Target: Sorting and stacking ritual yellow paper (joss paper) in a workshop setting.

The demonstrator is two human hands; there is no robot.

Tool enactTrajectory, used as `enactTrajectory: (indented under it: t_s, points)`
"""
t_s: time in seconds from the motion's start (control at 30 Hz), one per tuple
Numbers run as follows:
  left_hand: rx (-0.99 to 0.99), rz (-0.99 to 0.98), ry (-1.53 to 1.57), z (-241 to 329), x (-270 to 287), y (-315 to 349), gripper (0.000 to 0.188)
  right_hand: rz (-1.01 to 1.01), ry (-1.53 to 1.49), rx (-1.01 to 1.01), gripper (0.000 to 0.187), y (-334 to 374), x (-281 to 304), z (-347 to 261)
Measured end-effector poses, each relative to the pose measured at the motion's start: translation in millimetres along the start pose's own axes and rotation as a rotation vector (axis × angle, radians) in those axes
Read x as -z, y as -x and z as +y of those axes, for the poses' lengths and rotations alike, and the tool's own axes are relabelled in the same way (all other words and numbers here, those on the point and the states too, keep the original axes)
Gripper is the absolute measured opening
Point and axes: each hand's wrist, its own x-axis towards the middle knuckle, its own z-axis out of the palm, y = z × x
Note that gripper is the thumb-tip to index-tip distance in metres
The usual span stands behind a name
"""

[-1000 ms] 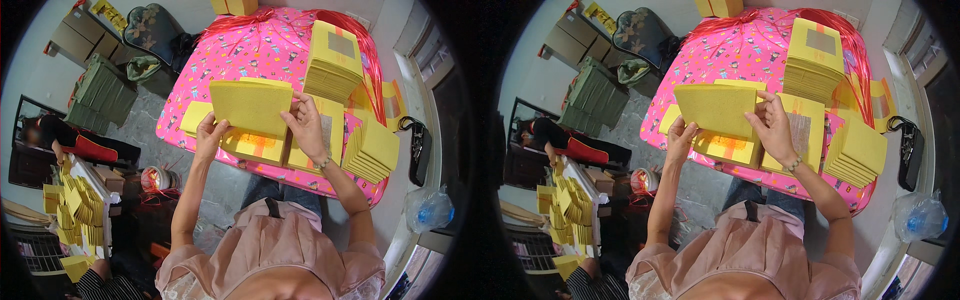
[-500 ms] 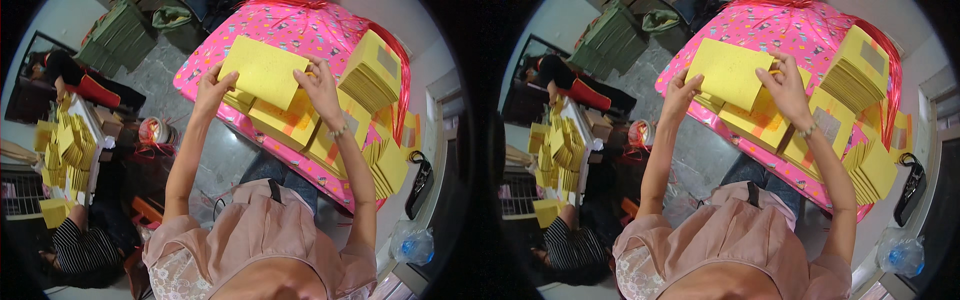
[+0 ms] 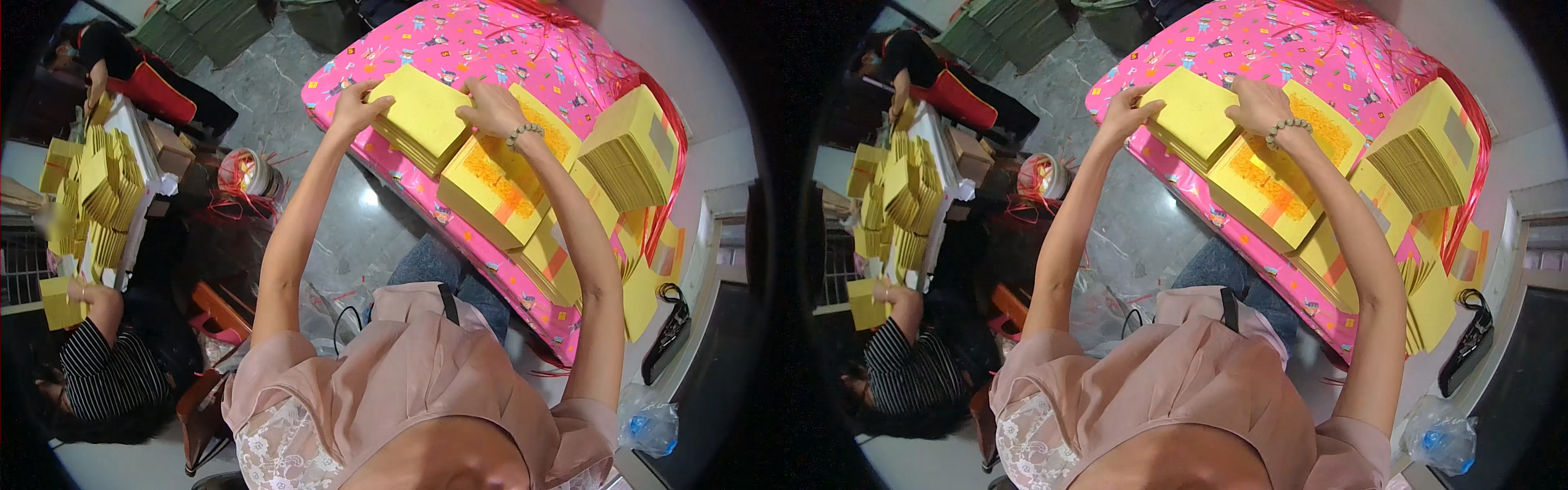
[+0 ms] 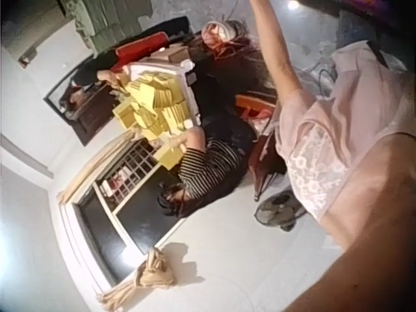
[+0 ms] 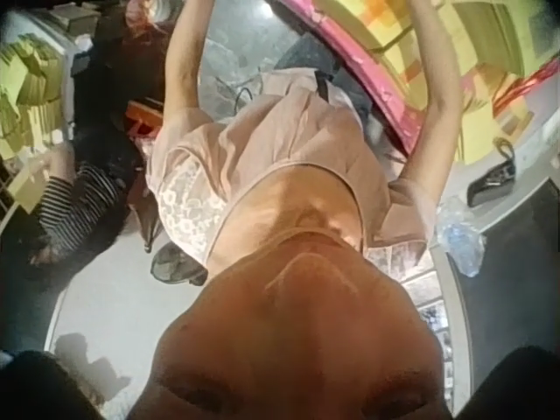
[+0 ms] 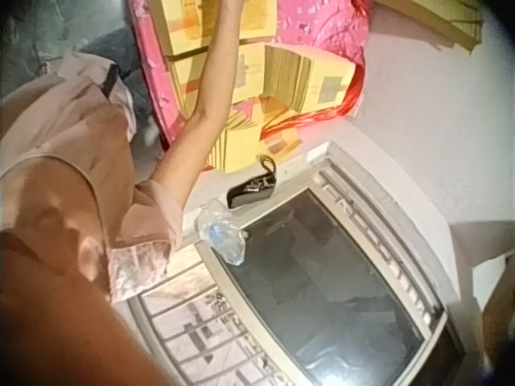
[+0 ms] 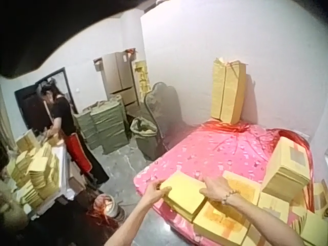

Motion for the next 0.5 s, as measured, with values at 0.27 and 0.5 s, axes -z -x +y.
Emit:
enactTrajectory:
  t_s: [0.27, 0.5]
  points:
    - [-0.012, 0.051, -0.245, -12, -14, 1, 0.046, -0.162, 0.202, -0.041, 0.032, -18, -17, 4]
    - [0.037, 0.072, -0.234, -5, -16, 5, 0.051, -0.244, 0.200, -0.110, 0.035, -23, -18, 7]
